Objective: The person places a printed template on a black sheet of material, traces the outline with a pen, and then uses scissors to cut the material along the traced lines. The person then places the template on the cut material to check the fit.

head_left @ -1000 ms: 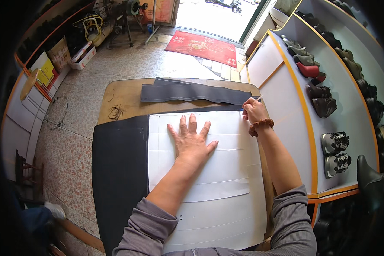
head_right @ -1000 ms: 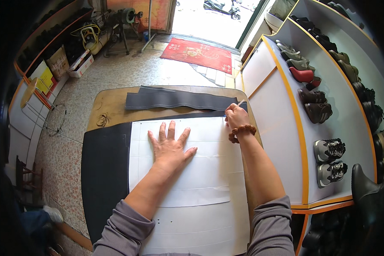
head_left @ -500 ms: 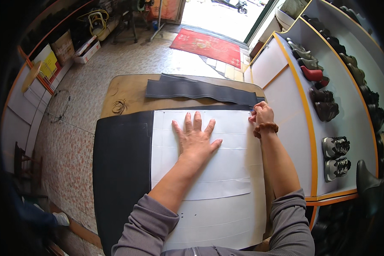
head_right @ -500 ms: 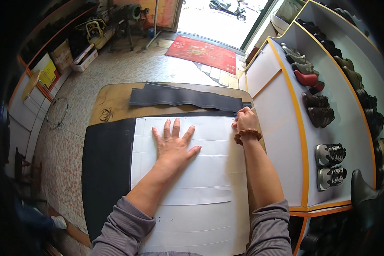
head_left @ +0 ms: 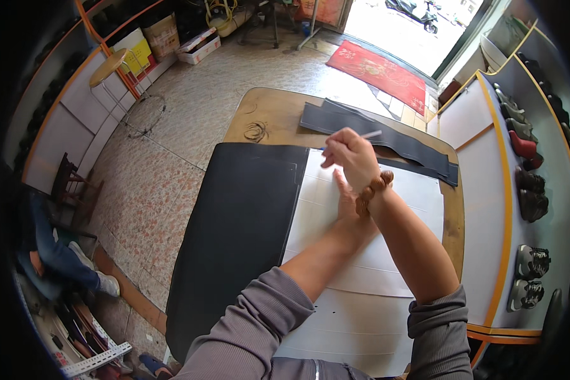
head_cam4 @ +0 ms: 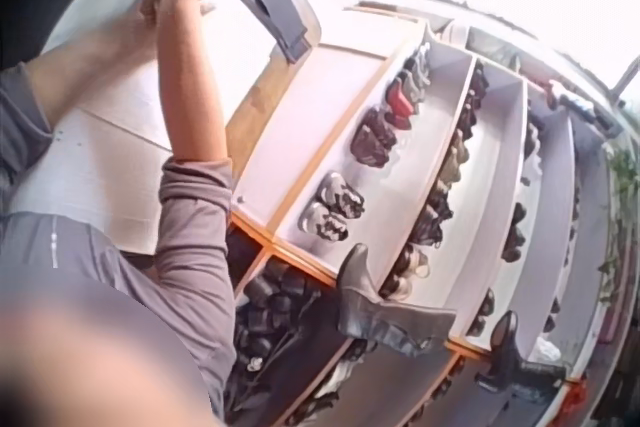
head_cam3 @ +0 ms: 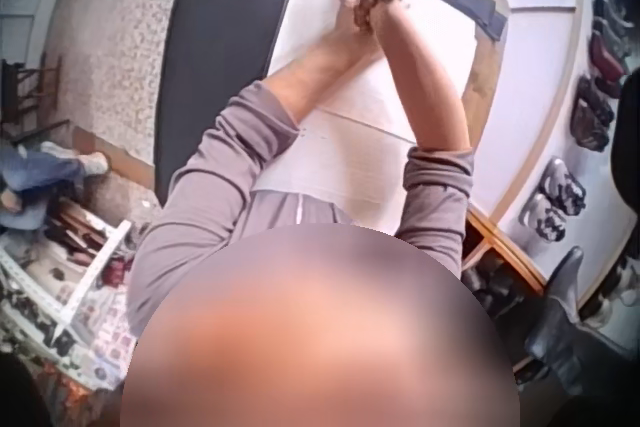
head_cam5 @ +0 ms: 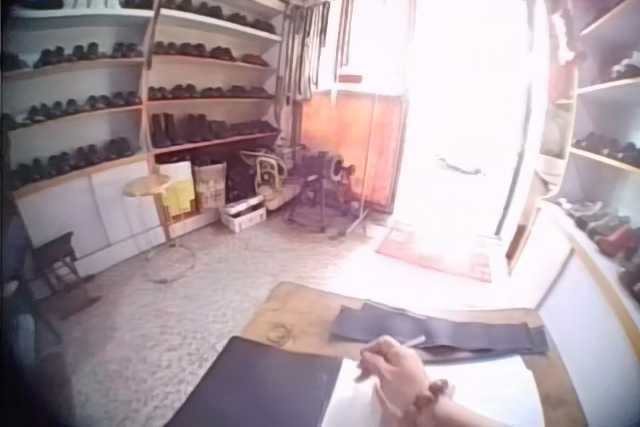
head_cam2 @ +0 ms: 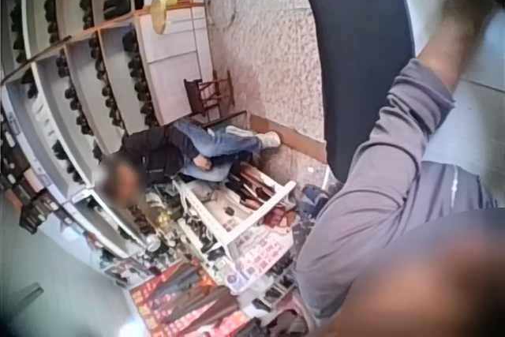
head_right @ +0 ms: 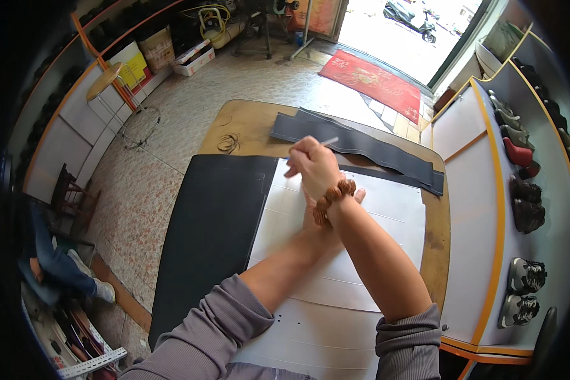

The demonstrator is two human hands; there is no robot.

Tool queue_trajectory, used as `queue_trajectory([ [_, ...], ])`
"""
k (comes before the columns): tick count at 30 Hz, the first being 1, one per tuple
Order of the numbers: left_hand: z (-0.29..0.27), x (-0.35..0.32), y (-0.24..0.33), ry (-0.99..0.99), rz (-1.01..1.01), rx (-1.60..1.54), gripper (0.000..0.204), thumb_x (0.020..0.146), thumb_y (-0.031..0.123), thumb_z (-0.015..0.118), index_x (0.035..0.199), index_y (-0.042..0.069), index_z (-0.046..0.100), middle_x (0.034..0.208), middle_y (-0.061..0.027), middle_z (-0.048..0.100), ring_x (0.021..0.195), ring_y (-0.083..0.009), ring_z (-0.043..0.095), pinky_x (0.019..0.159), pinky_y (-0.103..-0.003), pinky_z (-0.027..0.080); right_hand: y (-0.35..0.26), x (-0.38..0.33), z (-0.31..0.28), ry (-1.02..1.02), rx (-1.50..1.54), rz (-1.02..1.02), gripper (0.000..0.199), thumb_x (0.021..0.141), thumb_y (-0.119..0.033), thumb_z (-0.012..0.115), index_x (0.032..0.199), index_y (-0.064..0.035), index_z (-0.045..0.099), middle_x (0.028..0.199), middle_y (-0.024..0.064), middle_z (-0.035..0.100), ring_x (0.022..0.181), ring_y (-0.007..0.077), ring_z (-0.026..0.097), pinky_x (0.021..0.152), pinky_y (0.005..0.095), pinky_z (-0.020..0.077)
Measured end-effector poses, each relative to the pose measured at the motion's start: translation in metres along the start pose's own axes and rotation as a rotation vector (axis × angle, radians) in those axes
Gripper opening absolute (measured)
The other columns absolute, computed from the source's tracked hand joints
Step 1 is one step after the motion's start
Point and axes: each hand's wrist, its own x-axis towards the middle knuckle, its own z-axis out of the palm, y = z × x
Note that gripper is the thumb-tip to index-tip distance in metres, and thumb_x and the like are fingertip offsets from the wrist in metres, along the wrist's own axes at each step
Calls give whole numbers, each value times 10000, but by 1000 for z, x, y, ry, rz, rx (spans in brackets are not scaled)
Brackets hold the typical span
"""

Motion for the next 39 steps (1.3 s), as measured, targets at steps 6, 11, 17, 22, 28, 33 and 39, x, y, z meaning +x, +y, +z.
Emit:
queue_trajectory([
  [6, 11, 5, -6, 483, 89, -60, 398, 929, 392, 545, 1151, 62, 560, 1108, -128, 569, 1014, -275, 528, 873, -456, 380, 5, 16, 21, 20, -289, 74, 168, 923, -126, 520, 972, 16, 593, 782, 118, 645, 680, 186, 696, 644, 279, 519],
  [11, 8, 5, -1, 9, -256, -347, 491, 937, 424, 541, 1239, 37, 526, 1223, -155, 550, 1116, -265, 512, 951, -360, 396, 4, 16, 25, 30, -435, 40, 151, 925, -105, 540, 975, 23, 604, 813, 101, 668, 684, 156, 689, 619, 244, 483],
  [17, -1, 4, 1, -4, -249, -365, 535, 941, 453, 523, 1269, 31, 514, 1288, -140, 521, 1179, -266, 478, 1012, -363, 358, 2, 17, 27, 27, -481, 17, 160, 927, -130, 532, 959, 8, 606, 790, 119, 665, 661, 181, 691, 624, 278, 510],
  [22, 3, 5, -1, -17, -230, -369, 577, 935, 471, 516, 1354, 78, 466, 1409, -155, 429, 1303, -269, 384, 1096, -376, 271, -6, 9, 26, -29, -613, 3, 156, 907, -135, 543, 904, 0, 622, 758, 134, 662, 617, 192, 681, 619, 301, 521],
  [28, -1, 2, 2, 45, -199, -323, 609, 940, 460, 513, 1356, 22, 437, 1347, -196, 485, 1234, -305, 462, 1037, -378, 351, -8, 6, 25, -91, -569, -10, 166, 896, -137, 550, 894, 9, 630, 740, 129, 661, 613, 195, 680, 625, 310, 524],
  [33, -23, 6, 0, -210, -274, -509, 610, 944, 466, 491, 1365, 30, 430, 1354, -225, 466, 1235, -327, 462, 1033, -387, 359, -3, 20, 25, -4, -575, -8, 172, 901, -144, 561, 910, 10, 637, 752, 137, 664, 620, 193, 680, 622, 302, 527],
  [39, 13, 1, -13, 62, 83, -55, 582, 936, 469, 430, 1447, 198, 363, 1505, -245, 234, 1391, -435, 201, 1130, -536, 136, -11, -10, 22, -185, -718, 15, 169, 885, -184, 592, 897, -31, 663, 788, 139, 678, 682, 271, 669, 669, 367, 514],
])
